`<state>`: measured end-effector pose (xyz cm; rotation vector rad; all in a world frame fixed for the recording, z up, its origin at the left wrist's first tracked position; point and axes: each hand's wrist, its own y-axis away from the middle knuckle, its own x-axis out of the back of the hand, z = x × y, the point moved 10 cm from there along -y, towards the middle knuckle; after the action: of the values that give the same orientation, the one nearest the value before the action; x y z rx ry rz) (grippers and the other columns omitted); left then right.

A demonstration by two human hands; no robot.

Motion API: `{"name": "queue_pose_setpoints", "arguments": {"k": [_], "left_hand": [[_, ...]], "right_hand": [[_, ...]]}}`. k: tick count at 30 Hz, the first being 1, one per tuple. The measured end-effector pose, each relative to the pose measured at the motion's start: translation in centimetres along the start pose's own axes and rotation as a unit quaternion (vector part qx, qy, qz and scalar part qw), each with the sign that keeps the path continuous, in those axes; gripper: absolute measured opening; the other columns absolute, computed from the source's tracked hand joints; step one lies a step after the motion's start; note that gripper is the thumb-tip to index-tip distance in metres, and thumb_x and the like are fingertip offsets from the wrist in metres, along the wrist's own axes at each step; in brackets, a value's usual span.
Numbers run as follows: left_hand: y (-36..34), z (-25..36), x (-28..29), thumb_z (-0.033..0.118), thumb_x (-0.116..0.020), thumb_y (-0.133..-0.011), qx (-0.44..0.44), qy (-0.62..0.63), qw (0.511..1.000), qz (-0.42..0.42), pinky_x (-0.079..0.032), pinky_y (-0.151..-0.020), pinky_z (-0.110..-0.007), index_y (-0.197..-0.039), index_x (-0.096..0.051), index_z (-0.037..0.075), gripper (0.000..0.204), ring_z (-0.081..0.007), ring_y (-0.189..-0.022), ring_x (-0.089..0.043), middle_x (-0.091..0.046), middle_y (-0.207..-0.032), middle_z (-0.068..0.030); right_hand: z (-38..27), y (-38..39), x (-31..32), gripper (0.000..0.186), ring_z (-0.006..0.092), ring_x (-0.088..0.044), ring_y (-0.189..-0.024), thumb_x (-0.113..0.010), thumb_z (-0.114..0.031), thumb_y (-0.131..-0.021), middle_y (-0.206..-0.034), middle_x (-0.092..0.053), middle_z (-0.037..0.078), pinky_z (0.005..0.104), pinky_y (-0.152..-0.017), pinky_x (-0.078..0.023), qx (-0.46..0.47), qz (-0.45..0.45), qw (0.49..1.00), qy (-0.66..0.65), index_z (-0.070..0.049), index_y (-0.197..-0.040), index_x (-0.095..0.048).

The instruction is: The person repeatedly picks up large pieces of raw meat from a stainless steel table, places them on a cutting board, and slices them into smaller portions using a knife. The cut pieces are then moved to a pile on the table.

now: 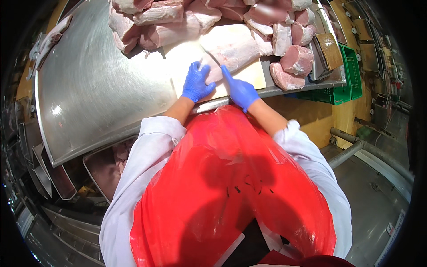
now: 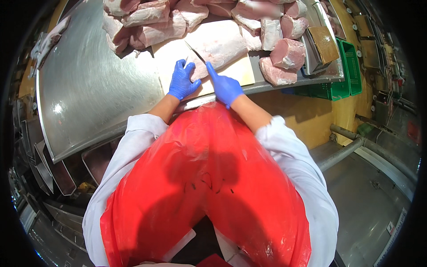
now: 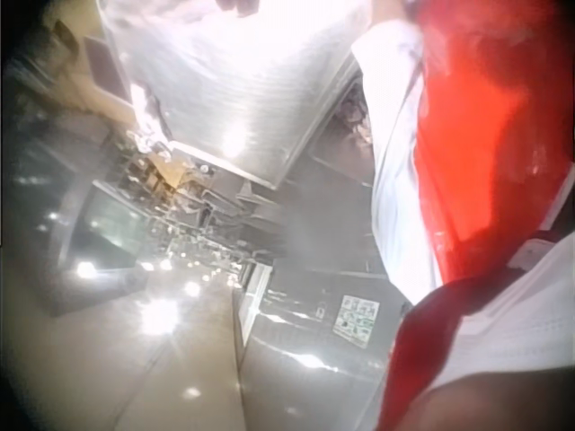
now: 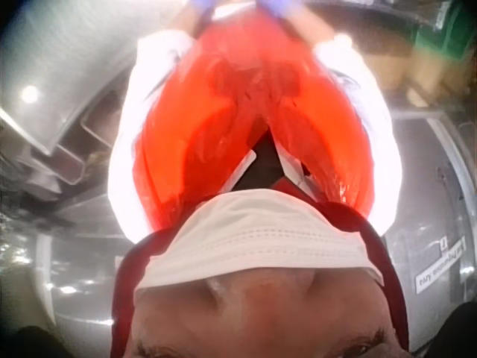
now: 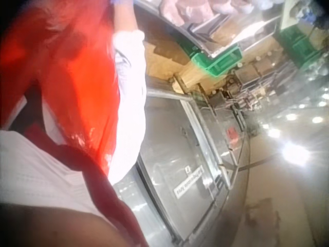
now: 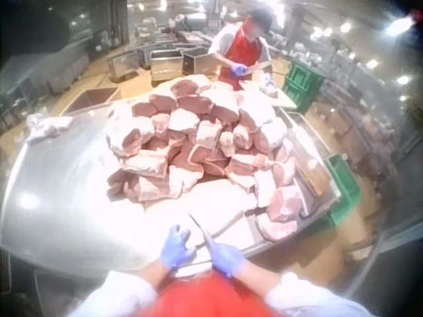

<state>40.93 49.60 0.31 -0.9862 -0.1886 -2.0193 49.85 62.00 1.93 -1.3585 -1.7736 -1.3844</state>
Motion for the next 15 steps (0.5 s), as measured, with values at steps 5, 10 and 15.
{"name": "queue_pose_setpoints", "arguments": {"k": [5, 10, 15], "left_hand": [[-0.1, -0.7, 0.9, 0.027, -0.077, -0.071, -0.026, -0.020, 0.999, 0.015, -0.048, -0.097, -0.051, -0.117, -0.061, 0.007, 0.053, -0.0468, -0.111, -0.052, -0.051, -0.119, -0.0282], [0.0, -9.4, 3.9, 0.023, -0.074, -0.072, 0.101, -0.030, 0.994, 0.011, -0.048, -0.100, -0.048, -0.125, -0.060, 0.001, 0.059, -0.0435, -0.112, -0.056, -0.055, -0.122, -0.0259], [-3.9, -0.6, 2.5, 0.052, -0.082, -0.066, 0.145, -0.117, 0.980, -0.074, -0.048, -0.104, -0.053, -0.149, -0.047, 0.011, 0.099, -0.0462, -0.120, -0.056, -0.052, -0.136, -0.0260]], "right_hand": [[0.6, 1.9, -1.1, 0.081, 0.0454, -0.071, -0.081, -0.041, -0.003, -0.095, -0.097, -0.070, 0.030, 0.0548, -0.073, -0.057, -0.008, -0.045, 0.998, -0.034, -0.016, -0.165, -0.005], [5.1, 13.1, -3.2, 0.089, 0.0487, -0.068, -0.078, -0.051, -0.007, -0.091, -0.092, -0.070, 0.031, 0.0579, -0.072, -0.053, -0.033, -0.084, 0.996, -0.023, -0.020, -0.166, -0.005], [11.0, 18.5, -1.7, 0.091, 0.0459, -0.066, -0.070, -0.056, -0.005, -0.090, -0.079, -0.068, 0.029, 0.0546, -0.067, -0.052, -0.002, -0.088, 0.993, -0.081, -0.023, -0.166, -0.010]]}}
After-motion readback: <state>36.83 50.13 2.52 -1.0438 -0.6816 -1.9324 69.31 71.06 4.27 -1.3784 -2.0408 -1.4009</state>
